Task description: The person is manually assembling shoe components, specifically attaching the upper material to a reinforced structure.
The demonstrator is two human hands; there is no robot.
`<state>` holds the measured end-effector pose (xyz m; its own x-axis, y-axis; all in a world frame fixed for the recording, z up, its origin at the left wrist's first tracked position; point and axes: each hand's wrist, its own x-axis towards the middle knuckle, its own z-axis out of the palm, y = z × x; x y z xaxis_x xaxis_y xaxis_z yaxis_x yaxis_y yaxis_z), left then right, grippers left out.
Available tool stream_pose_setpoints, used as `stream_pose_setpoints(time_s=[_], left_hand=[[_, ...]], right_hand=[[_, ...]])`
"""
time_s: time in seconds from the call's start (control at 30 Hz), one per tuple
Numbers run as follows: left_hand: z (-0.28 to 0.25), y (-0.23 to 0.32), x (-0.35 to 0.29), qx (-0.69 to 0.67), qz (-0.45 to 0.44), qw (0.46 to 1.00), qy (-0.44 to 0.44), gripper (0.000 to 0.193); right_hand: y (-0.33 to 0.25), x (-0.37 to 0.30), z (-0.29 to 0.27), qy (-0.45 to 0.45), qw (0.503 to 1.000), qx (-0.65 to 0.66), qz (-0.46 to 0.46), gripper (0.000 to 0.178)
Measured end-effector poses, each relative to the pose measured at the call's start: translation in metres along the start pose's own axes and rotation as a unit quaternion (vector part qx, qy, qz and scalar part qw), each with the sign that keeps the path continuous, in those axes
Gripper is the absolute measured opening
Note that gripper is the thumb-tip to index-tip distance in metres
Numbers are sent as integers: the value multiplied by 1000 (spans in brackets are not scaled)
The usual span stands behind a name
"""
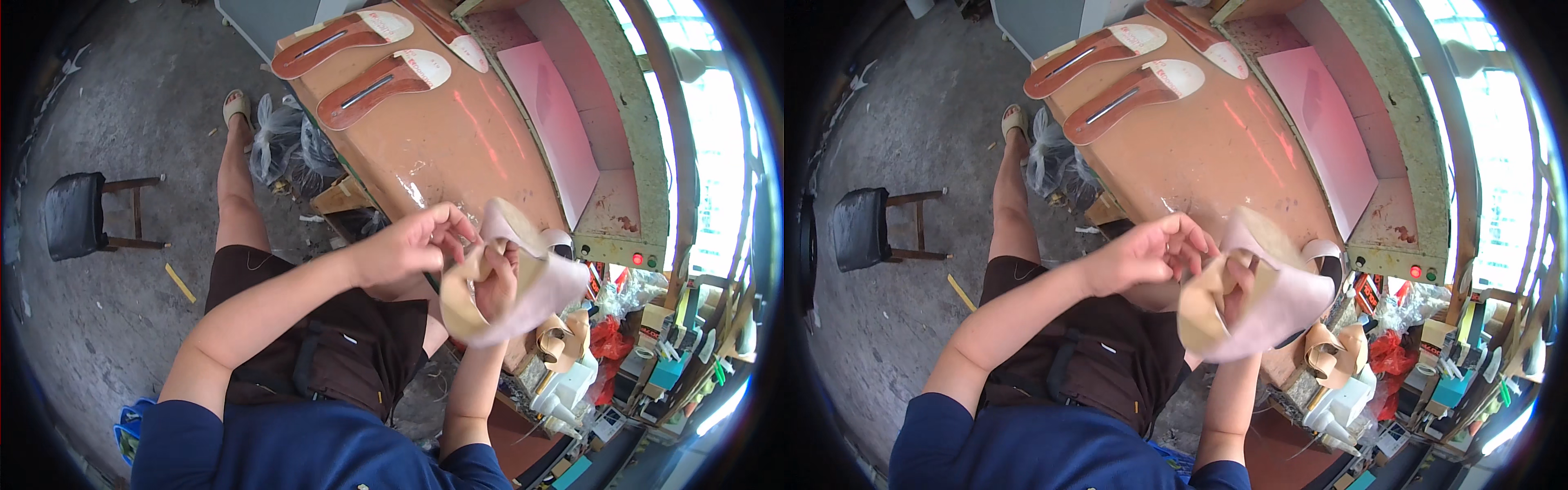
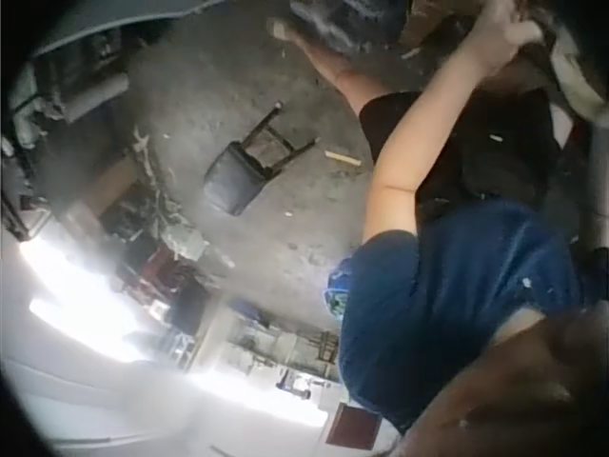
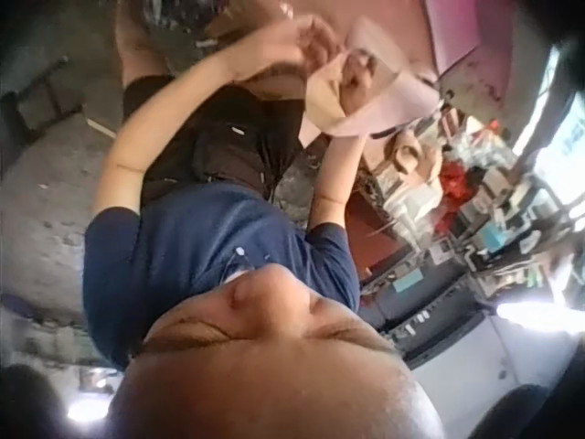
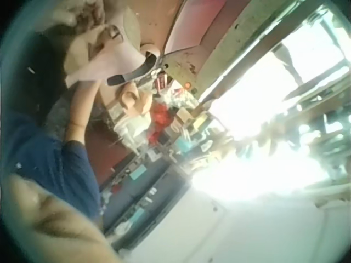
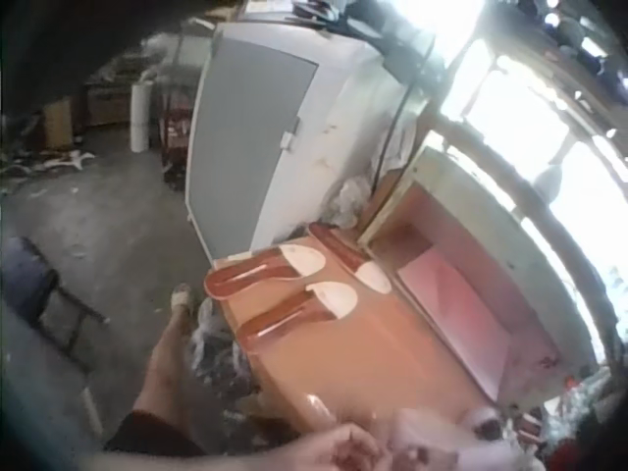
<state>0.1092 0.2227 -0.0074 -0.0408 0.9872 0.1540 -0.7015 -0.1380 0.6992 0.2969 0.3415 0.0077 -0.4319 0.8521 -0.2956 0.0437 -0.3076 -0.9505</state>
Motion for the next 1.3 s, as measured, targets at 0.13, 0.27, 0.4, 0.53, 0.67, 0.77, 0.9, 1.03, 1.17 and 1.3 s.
stream_pose_setpoints(time_s=[0.13, 0.27, 0.4, 0.53, 0.67, 0.77, 0.9, 1.03, 1.17, 1.3], left_hand=[[9, 3, 13, -5, -23, 999, 39, 28], [25, -23, 6, 88, -35, 983, 155, 36], [29, -36, -8, 64, -46, 989, 126, 22], [30, -33, -18, -66, -10, 982, 176, 12], [33, -31, -16, -271, -29, 941, 200, 14], [32, -27, -14, -326, -43, 924, 196, 16], [33, -12, -21, -228, -66, 962, 138, 12], [29, 12, -40, 3, -141, 990, -14, 17], [31, 12, -57, 159, 36, 986, -42, 16], [38, -3, -63, -227, -56, 972, -31, 12]], right_hand=[[-8, -23, 6, -85, 988, 117, 48, 39], [-5, -49, 6, -68, 997, -1, 44, 43], [21, -63, -11, -71, 997, 29, 10, 42], [55, -63, -29, -64, 980, 182, -42, 46], [63, -71, -26, -55, 973, 216, -61, 51], [49, -82, -14, -31, 974, 219, -50, 54], [27, -84, 2, -23, 984, 173, 16, 48], [16, -84, 15, -94, 923, 351, 128, 27], [5, -102, 22, -133, 975, 175, 17, 21], [1, -119, 28, -183, 976, 98, -72, 26]])
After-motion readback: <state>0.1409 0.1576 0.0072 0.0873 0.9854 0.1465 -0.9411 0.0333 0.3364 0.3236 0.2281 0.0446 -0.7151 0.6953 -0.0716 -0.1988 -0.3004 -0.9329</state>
